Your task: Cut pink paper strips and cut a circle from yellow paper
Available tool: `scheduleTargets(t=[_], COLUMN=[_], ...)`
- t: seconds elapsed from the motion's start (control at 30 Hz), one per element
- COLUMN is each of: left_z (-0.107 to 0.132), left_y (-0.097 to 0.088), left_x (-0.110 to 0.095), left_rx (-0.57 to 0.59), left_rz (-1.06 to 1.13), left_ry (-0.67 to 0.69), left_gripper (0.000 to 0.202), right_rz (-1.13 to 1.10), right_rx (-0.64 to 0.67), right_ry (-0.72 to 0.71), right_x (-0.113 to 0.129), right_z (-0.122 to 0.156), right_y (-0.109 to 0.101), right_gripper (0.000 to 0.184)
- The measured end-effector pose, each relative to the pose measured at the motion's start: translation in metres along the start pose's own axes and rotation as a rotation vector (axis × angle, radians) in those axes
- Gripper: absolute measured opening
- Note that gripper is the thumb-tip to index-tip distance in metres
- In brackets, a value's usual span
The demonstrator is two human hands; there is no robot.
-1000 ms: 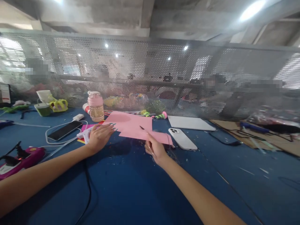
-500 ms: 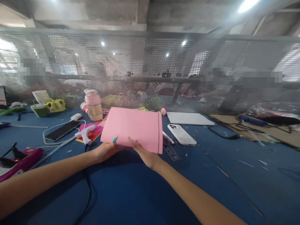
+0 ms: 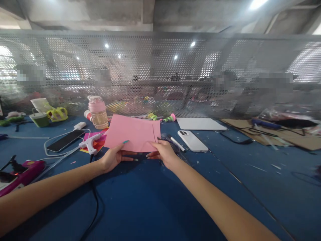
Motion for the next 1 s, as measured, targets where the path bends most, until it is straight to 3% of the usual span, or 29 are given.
scheduleTargets(t=[0.1,0.3,0.43,0.53,0.7,0.87,1.0], left_z=[0.0,0.0,0.003,0.003,0.001,0.005,0.006], left_y=[-0.006,-0.001,0.005,0.002,-0.007,0.007,0.008], left_x=[0.0,0.001,0.0,-0.004,-0.01,-0.013,-0.01], left_rx=[-0.116,-0.039,0.033,-0.013,-0.1,-0.003,-0.018], left_rz=[-0.066,-0.179,-0.26,-0.311,-0.313,-0.329,-0.291], left_ry=[0.006,0.014,0.071,0.119,0.193,0.203,0.139], left_gripper=[0.018,0.024,0.04,0.047,0.045,0.046,0.033], right_rz=[0.055,0.176,0.218,0.222,0.199,0.159,0.187], right_rx=[0.01,0.176,0.222,0.212,0.164,0.226,0.218], right_ry=[0.021,-0.225,-0.346,-0.398,-0.413,-0.4,-0.426], right_x=[-0.005,0.007,0.012,0.017,0.019,0.016,0.018], right_z=[0.0,0.003,0.004,0.004,0.002,0.008,0.018], right_y=[0.001,0.017,0.019,0.017,0.015,0.025,0.031], right_gripper=[0.019,0.041,0.041,0.037,0.039,0.039,0.038])
Point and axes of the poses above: each hand's wrist, its own z-axis away from the middle knuckle, its own y-axis out of the palm, x = y × z, the point moved 7 cm from there along -z, towards the middle knuckle, and after that the axes turned 4 degrees about x, right-handed, at the moved point
